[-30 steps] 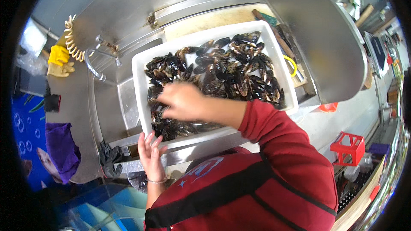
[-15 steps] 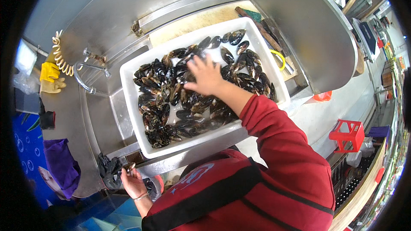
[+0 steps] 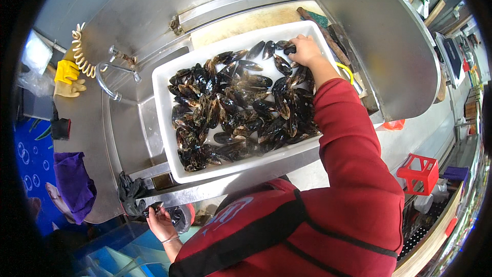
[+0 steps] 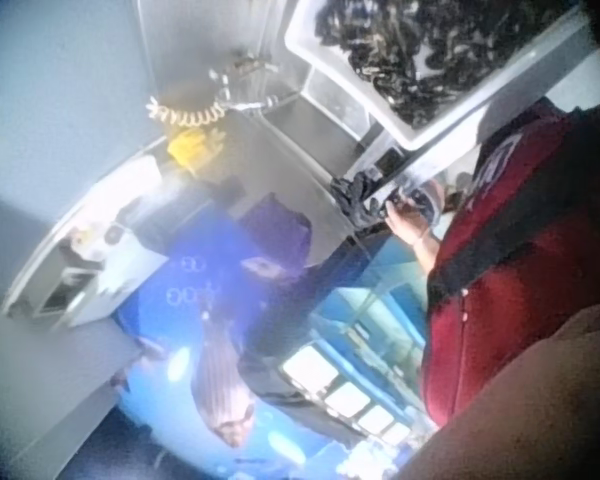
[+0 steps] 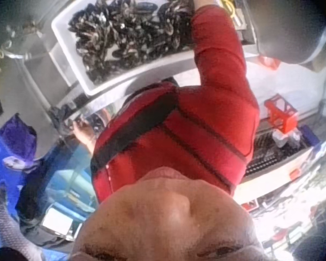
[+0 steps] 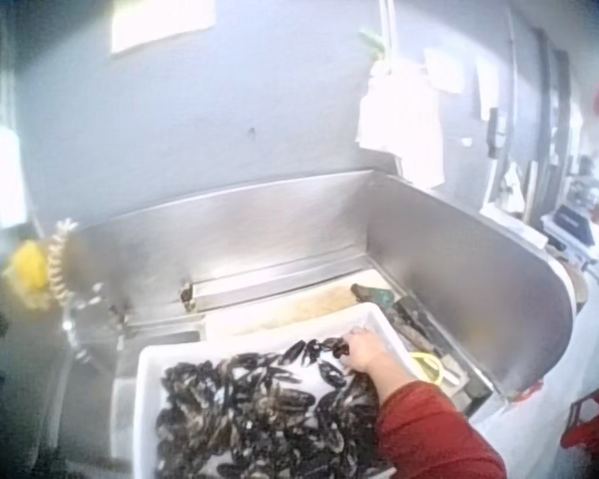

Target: The person scoops water from a bucket and pours it over trays of clams in a seafood display case. They then lift a white tray of mussels from the case, carry it to a sink, and wash the mussels under running water by hand.

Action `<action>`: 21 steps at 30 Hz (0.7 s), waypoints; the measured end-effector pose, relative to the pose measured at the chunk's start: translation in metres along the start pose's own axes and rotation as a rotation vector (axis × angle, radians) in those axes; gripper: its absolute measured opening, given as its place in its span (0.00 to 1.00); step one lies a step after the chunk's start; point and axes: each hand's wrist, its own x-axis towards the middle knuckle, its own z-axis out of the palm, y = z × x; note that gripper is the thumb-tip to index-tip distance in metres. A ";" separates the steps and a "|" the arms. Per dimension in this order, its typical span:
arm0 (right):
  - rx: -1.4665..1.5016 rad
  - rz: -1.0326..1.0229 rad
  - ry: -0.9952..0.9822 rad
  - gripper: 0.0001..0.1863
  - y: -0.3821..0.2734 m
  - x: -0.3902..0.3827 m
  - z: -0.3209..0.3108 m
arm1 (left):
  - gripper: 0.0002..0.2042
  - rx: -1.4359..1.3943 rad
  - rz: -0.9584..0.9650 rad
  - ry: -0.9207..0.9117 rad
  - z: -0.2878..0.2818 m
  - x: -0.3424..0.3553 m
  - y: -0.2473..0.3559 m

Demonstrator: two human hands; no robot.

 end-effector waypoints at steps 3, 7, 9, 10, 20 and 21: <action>0.191 -0.093 -0.071 0.21 0.025 -0.002 0.008 | 0.10 -0.009 -0.004 0.072 -0.006 -0.002 -0.007; 0.583 -0.155 -0.012 0.20 0.039 -0.019 0.020 | 0.11 0.009 0.021 0.099 -0.004 -0.003 -0.009; 0.733 -0.168 0.058 0.16 0.029 -0.036 0.010 | 0.11 0.014 0.047 0.082 0.006 -0.004 -0.011; 0.825 -0.168 0.065 0.15 0.023 -0.044 0.006 | 0.11 0.020 0.061 0.072 0.013 -0.004 -0.010; 0.869 -0.057 0.427 0.09 -0.060 -0.096 0.009 | 0.15 0.130 0.164 -0.414 0.104 0.011 0.007; 0.792 -0.105 0.352 0.12 -0.081 -0.107 0.010 | 0.15 0.141 0.179 -0.428 0.110 0.009 0.009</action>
